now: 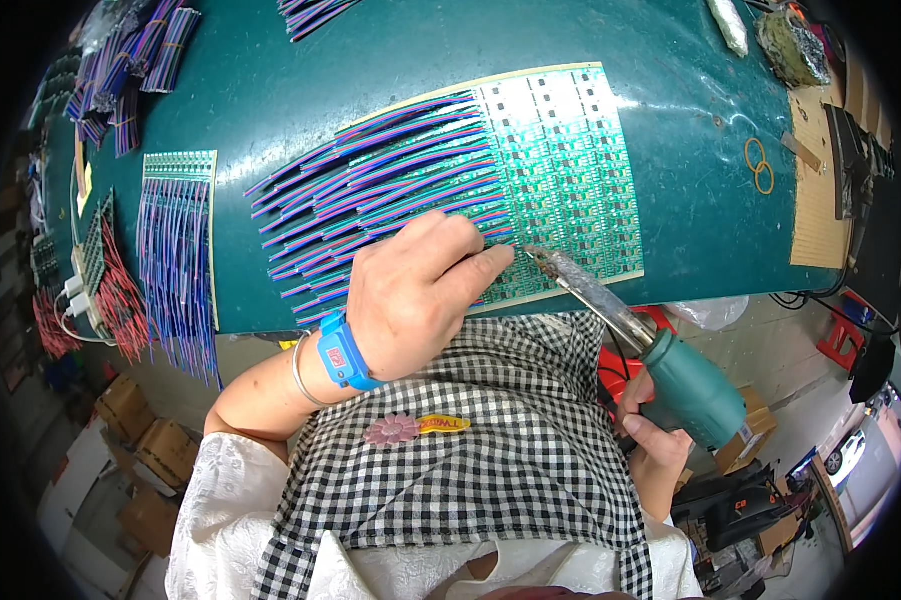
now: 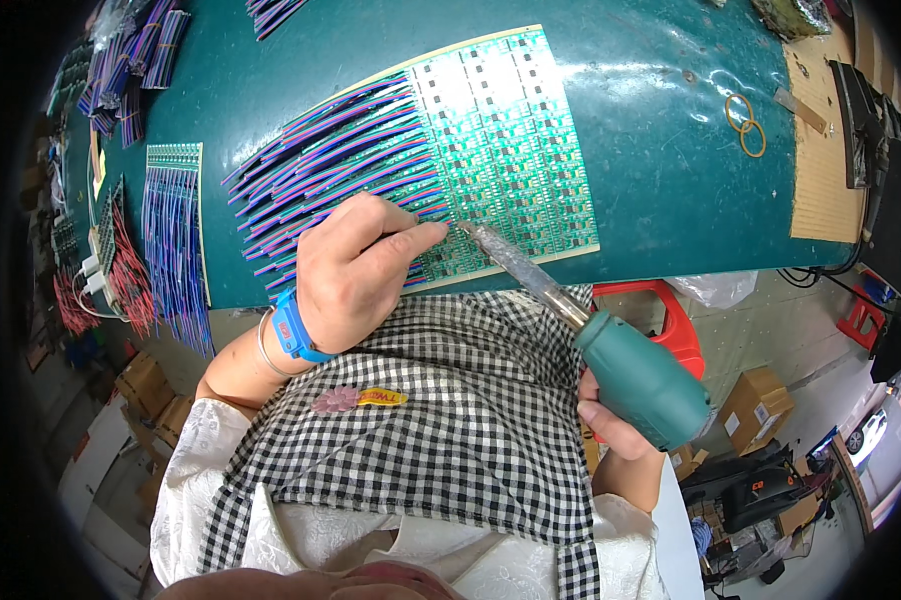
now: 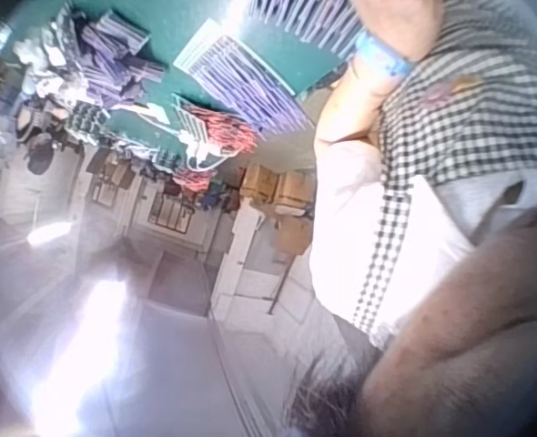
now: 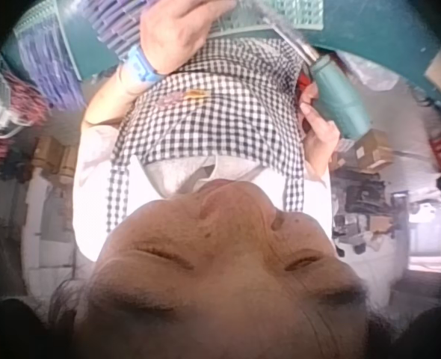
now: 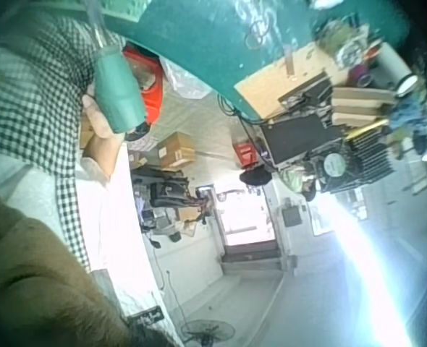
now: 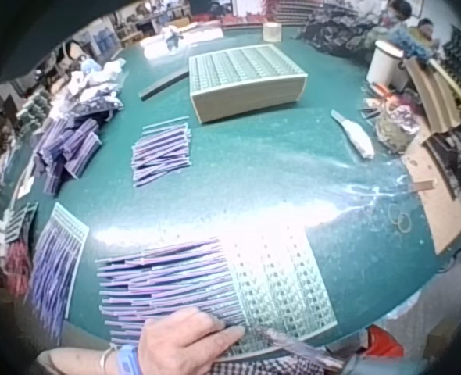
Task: The user is using a soldering iron to attach components to green printed circuit boards.
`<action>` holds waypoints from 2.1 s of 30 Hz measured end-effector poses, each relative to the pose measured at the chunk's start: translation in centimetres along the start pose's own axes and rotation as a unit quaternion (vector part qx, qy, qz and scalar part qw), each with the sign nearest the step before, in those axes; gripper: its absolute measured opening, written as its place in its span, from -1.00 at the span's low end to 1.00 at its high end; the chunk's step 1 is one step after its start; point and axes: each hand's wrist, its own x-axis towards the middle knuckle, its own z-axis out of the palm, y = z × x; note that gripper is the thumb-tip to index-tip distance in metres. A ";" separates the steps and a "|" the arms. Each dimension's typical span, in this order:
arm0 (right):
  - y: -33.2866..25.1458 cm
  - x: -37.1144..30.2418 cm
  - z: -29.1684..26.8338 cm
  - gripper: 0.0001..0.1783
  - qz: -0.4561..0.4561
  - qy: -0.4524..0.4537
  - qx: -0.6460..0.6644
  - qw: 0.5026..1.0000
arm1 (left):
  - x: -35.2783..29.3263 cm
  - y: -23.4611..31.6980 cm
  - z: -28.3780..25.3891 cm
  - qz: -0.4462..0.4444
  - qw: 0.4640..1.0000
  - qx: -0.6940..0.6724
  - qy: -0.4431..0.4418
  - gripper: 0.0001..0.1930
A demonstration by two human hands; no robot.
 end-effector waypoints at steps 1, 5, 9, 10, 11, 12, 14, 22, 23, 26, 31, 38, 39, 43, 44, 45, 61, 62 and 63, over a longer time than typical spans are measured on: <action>-0.2 0.0 0.3 -0.63 0.019 0.009 0.009 1.000 | 0.0 0.0 0.0 0.002 1.000 0.002 -0.002 -0.73; 0.8 -0.1 -0.6 -0.54 -0.043 -0.013 -0.011 0.999 | 0.2 0.6 -0.6 -0.022 0.999 -0.006 -0.033 -0.61; -0.5 -0.5 0.6 -0.43 -0.010 0.054 0.068 0.996 | 0.0 0.6 -0.6 -0.029 0.999 -0.005 -0.037 -0.60; -0.8 -0.4 0.7 -0.39 -0.009 0.050 0.093 0.994 | 0.0 0.6 -0.6 -0.029 0.999 -0.004 -0.038 -0.60; -1.0 -0.4 0.8 -0.35 -0.009 0.046 0.118 0.992 | -0.1 0.6 -0.6 -0.029 0.999 -0.003 -0.039 -0.60; -1.0 -0.4 0.8 -0.32 -0.008 0.046 0.116 0.992 | -0.1 0.5 -0.4 -0.017 1.000 0.002 -0.025 -0.65; -1.0 -0.3 0.8 -0.28 -0.008 0.047 0.114 0.992 | 0.0 0.2 0.0 0.009 1.000 0.014 0.002 -0.75; -1.1 0.9 0.0 -0.29 -0.060 0.019 0.121 0.991 | 1.0 2.0 -4.5 -0.103 0.988 -0.014 -0.116 -0.74; -1.1 1.1 0.0 -0.29 -0.068 0.018 0.115 0.991 | 1.2 1.5 -5.6 -0.102 0.987 -0.025 -0.122 -0.76; -1.6 1.4 0.2 -0.30 -0.073 0.051 0.146 0.985 | 2.6 -1.2 -8.3 -0.089 0.992 -0.015 -0.091 -0.82; -1.3 1.7 0.1 -0.31 -0.086 0.021 0.154 0.984 | 7.7 -9.9 -8.1 -0.089 0.975 0.193 0.066 -0.87; -0.8 1.2 -0.3 -0.31 -0.089 0.018 0.129 0.987 | 9.9 -14.2 -5.8 -0.136 0.969 0.194 0.072 -0.81; -0.7 1.2 -0.3 -0.30 -0.086 0.027 0.127 0.988 | 9.8 -14.2 -5.8 -0.128 0.977 0.157 0.071 -0.81; -0.9 1.4 -0.2 -0.29 -0.072 0.033 0.127 0.989 | 9.5 -12.8 -6.5 -0.155 0.979 0.095 0.093 -0.81; -0.9 1.5 -0.1 -0.29 -0.073 0.029 0.127 0.989 | 9.6 -12.5 -6.6 -0.180 0.976 0.083 0.095 -0.82; -0.9 1.6 -0.1 -0.29 -0.075 0.026 0.128 0.989 | 9.9 -11.9 -6.8 -0.205 0.971 0.071 0.097 -0.84; -0.5 1.7 0.1 -0.29 -0.073 0.018 0.134 0.988 | 10.0 -12.4 -6.3 -0.132 0.980 0.139 0.048 -0.84; -0.5 1.7 0.1 -0.29 -0.075 0.017 0.131 0.988 | 10.0 -12.1 -6.5 -0.158 0.980 0.110 0.057 -0.84; -0.5 1.8 0.1 -0.29 -0.077 0.017 0.128 0.989 | 10.0 -11.6 -6.7 -0.183 0.978 0.081 0.065 -0.84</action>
